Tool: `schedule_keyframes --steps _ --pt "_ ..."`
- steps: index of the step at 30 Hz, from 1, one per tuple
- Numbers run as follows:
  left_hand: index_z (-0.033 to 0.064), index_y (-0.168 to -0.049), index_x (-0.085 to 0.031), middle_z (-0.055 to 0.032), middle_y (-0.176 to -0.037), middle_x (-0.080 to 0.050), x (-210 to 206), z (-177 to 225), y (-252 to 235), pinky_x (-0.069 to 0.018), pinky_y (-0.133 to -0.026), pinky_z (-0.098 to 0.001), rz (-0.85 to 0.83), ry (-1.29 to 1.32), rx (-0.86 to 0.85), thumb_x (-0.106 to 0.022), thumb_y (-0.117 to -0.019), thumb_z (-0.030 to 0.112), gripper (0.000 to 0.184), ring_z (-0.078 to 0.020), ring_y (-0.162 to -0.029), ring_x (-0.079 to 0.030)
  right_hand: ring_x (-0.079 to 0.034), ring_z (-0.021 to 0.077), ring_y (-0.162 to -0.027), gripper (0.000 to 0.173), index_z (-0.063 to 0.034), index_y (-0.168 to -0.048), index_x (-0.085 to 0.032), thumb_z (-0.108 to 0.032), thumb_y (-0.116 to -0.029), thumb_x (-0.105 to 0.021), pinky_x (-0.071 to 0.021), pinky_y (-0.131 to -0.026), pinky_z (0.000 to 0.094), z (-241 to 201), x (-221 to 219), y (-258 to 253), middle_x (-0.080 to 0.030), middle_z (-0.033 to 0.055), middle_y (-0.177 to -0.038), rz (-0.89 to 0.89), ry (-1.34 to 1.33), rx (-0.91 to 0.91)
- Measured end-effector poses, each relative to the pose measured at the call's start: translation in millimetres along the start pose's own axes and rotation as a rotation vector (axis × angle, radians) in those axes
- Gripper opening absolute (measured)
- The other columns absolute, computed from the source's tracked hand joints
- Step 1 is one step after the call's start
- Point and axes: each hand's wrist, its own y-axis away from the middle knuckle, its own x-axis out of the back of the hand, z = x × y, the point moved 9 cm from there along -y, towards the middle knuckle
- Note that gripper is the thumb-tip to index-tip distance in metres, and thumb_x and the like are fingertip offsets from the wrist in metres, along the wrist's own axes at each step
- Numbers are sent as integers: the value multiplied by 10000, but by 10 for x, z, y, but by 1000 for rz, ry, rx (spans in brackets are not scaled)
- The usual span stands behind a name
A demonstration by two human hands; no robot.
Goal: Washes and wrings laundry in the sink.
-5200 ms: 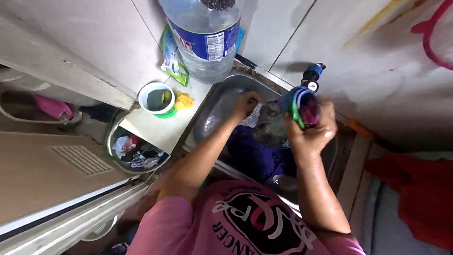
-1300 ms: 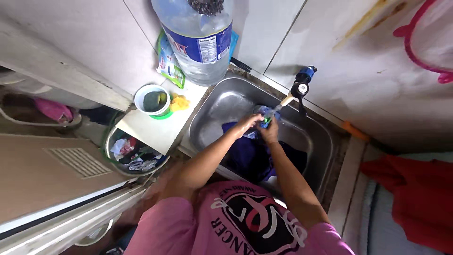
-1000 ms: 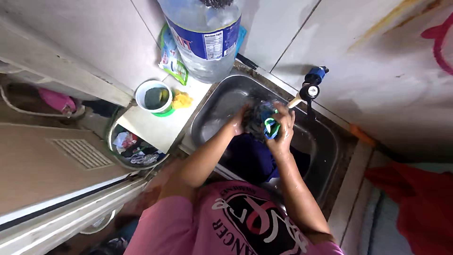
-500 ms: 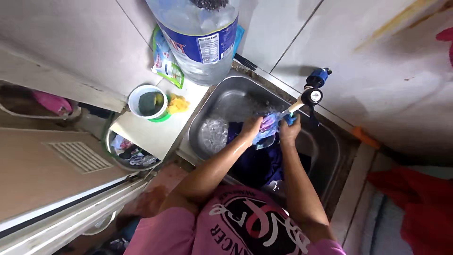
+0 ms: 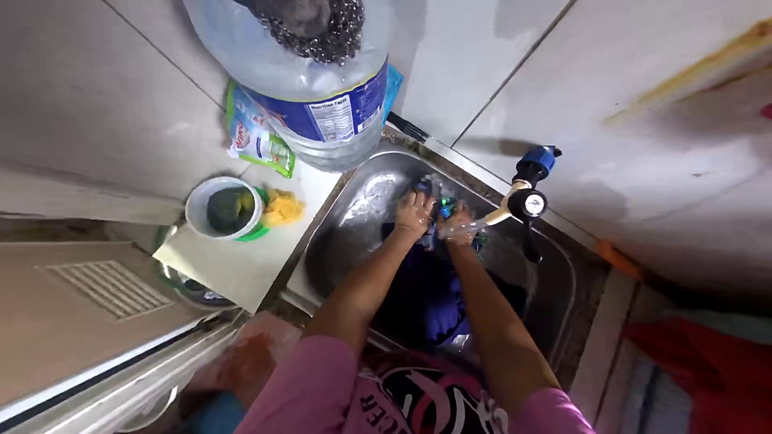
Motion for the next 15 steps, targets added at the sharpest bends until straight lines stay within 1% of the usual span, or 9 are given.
schedule_keyframes --steps 2,3,4,6,7,10,11,13,15 --pt "138 -1472 -541 -237 -1438 -538 -5 -2 106 -524 -933 -608 -63 46 107 -652 -968 116 517 -448 -1317 -530 -578 495 -1258 661 -52 -1502 -467 -405 -976 -655 -480 -969 690 27 1 96 -552 291 -1423 41 -9 -3" --pt "134 -1469 -533 -240 -1429 -542 -25 -24 210 -543 -900 -609 -90 63 150 -628 -986 134 492 -452 -1290 -553 -552 488 -1292 648 -49 -1482 -489 -402 -966 -662 -456 -1003 689 48 -29 184 -536 289 -1440 82 -5 12" --pt "134 -1463 -536 -239 -1427 -547 -40 -51 332 -548 -887 -610 -106 78 173 -601 -1004 157 464 -453 -1274 -566 -495 482 -1353 644 -36 -1464 -513 -385 -950 -679 -391 -1064 699 69 -72 298 -500 293 -1476 119 -17 45" --pt "129 -1454 -546 -243 -1442 -530 -37 -78 520 -520 -932 -632 -149 133 157 -593 -1015 190 445 -458 -1308 -533 -419 478 -1423 624 8 -1429 -552 -296 -912 -724 -292 -1133 712 123 -137 523 -460 308 -1509 161 -59 135" --pt "134 -1465 -537 -248 -1466 -501 -40 -83 611 -489 -986 -635 -195 172 141 -588 -1016 195 457 -459 -1347 -493 -422 484 -1419 601 29 -1414 -560 -233 -901 -732 -284 -1139 705 161 -164 653 -468 318 -1498 162 -93 166" --pt "115 -1480 -518 -280 -1496 -452 -29 -213 750 -416 -1071 -651 -285 495 160 -645 -986 193 516 -477 -1385 -431 -529 515 -1284 437 99 -1283 -618 -49 -880 -695 -398 -1067 670 197 -25 996 -564 350 -1351 244 -306 265" --pt "94 -1445 -552 -263 -1462 -506 -16 -319 721 -413 -1088 -620 -252 715 214 -642 -990 171 470 -436 -1364 -471 -566 511 -1225 387 119 -1235 -635 -34 -882 -677 -433 -1031 661 140 118 1115 -593 348 -1294 313 -380 338" --pt "55 -1431 -527 -196 -1395 -573 -10 -468 701 -458 -1055 -524 -215 1214 371 -507 -1071 224 399 -312 -1280 -547 -619 481 -1116 326 122 -1133 -655 -73 -872 -640 -479 -939 642 -28 479 1422 -642 320 -1185 488 -472 532" --pt "94 -1402 -530 -134 -1239 -626 -7 -493 755 -522 -930 -468 -227 1523 528 -453 -1089 377 428 -238 -1098 -608 -645 426 -1058 295 81 -1064 -668 -155 -894 -615 -502 -888 597 -226 882 1765 -669 269 -1124 656 -489 707"
